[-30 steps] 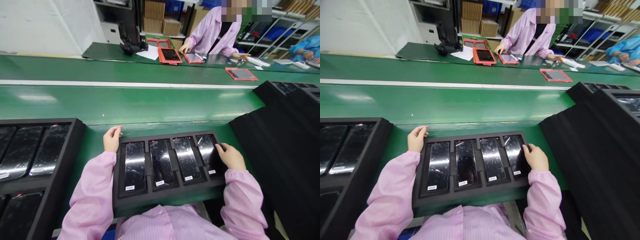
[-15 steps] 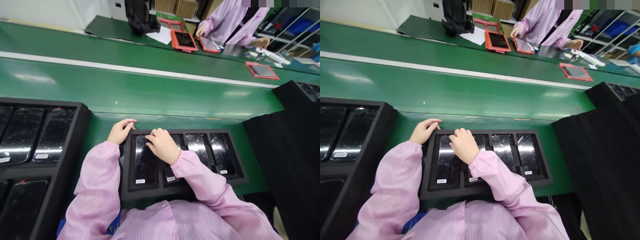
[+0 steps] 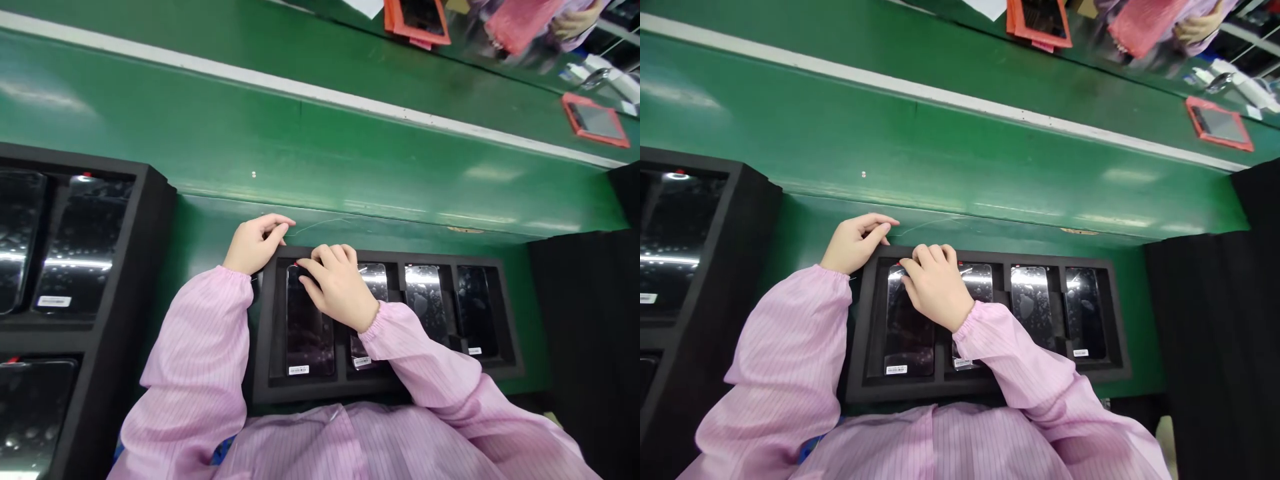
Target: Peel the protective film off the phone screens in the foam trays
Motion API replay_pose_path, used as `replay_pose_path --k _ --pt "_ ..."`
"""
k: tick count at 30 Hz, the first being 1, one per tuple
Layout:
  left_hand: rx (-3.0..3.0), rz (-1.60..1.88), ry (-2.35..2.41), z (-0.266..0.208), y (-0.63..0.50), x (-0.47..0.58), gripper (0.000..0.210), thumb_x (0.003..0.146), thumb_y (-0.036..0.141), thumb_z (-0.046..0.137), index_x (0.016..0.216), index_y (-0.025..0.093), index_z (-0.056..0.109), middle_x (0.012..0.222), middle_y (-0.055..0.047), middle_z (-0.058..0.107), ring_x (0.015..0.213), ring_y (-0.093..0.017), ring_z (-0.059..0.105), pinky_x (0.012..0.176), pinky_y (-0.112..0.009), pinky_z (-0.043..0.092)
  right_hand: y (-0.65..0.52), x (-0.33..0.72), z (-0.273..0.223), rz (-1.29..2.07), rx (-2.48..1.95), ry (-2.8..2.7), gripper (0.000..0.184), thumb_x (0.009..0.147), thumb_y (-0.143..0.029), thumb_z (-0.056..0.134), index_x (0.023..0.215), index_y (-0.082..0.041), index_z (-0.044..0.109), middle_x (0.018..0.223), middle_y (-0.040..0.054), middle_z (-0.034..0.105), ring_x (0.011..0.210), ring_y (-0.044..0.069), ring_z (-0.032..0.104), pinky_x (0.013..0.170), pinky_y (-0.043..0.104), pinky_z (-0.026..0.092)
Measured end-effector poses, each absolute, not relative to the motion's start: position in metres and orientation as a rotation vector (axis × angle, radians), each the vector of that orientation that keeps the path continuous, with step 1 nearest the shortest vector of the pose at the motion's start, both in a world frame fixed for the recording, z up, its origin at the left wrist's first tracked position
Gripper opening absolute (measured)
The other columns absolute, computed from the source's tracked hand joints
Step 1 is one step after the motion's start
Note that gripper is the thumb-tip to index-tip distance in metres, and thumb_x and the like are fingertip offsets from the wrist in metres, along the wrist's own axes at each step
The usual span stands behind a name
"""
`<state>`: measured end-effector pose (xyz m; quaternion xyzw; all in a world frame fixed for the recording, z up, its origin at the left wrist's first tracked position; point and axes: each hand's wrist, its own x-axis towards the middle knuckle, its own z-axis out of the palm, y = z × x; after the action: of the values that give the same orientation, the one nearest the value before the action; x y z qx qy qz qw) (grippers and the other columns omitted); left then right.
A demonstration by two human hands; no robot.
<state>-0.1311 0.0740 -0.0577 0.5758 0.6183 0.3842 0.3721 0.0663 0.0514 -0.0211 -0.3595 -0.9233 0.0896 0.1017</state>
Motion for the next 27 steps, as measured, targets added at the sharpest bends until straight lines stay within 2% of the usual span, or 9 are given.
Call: replay_pose_path --k 7,12,17,23,27 --pt "1.465 0.999 1.551 -0.057 0.074 -0.131 0.028 0.087 0.033 0.053 0.100 0.019 0.073 0.064 0.001 0.066 0.063 -0.015 0.063 0.064 -0.026 0.042 0.055 0.067 -0.026 0.263 -1.032 -2.703 0.020 0.095 -0.026 0.058 0.111 -0.019 0.068 0.096 0.0070 0.058 0.087 0.021 0.049 0.086 0.040 0.033" --pt "1.467 0.981 1.562 -0.056 0.073 -0.132 0.028 0.087 0.032 0.053 0.101 0.018 0.073 0.064 0.001 0.065 0.062 -0.015 0.061 0.063 -0.025 0.042 0.060 0.071 -0.026 0.415 -0.901 -2.661 0.014 0.097 -0.021 0.054 0.095 -0.020 0.068 0.094 0.0047 0.064 0.085 0.018 0.052 0.087 0.037 0.040" --pt "1.474 0.984 1.560 -0.053 0.073 -0.132 0.027 0.087 0.029 0.052 0.100 0.017 0.073 0.062 0.001 0.064 0.061 -0.014 0.060 0.062 -0.025 0.042 0.066 0.083 -0.023 0.517 -0.706 -2.649 0.021 0.093 -0.007 0.046 0.083 -0.019 0.060 0.102 0.0028 0.068 0.096 0.016 0.062 0.105 0.039 0.044" --pt "1.478 0.972 1.557 -0.054 0.073 -0.133 0.026 0.087 0.027 0.053 0.100 0.017 0.072 0.062 0.001 0.061 0.063 -0.015 0.060 0.063 -0.025 0.042 0.076 0.101 -0.013 0.751 -0.658 -2.656 0.021 0.082 0.002 0.047 0.076 -0.018 0.052 0.102 0.0035 0.069 0.107 0.015 0.065 0.105 0.033 0.048" --pt "1.547 0.944 1.499 -0.055 0.071 -0.136 0.026 0.085 0.030 0.056 0.103 0.019 0.072 0.065 0.002 0.059 0.063 -0.015 0.056 0.064 -0.026 0.040 0.079 0.106 -0.008 0.845 -0.705 -2.652 0.021 0.082 0.001 0.044 0.075 -0.018 0.050 0.095 0.0026 0.070 0.107 0.015 0.066 0.106 0.034 0.048"
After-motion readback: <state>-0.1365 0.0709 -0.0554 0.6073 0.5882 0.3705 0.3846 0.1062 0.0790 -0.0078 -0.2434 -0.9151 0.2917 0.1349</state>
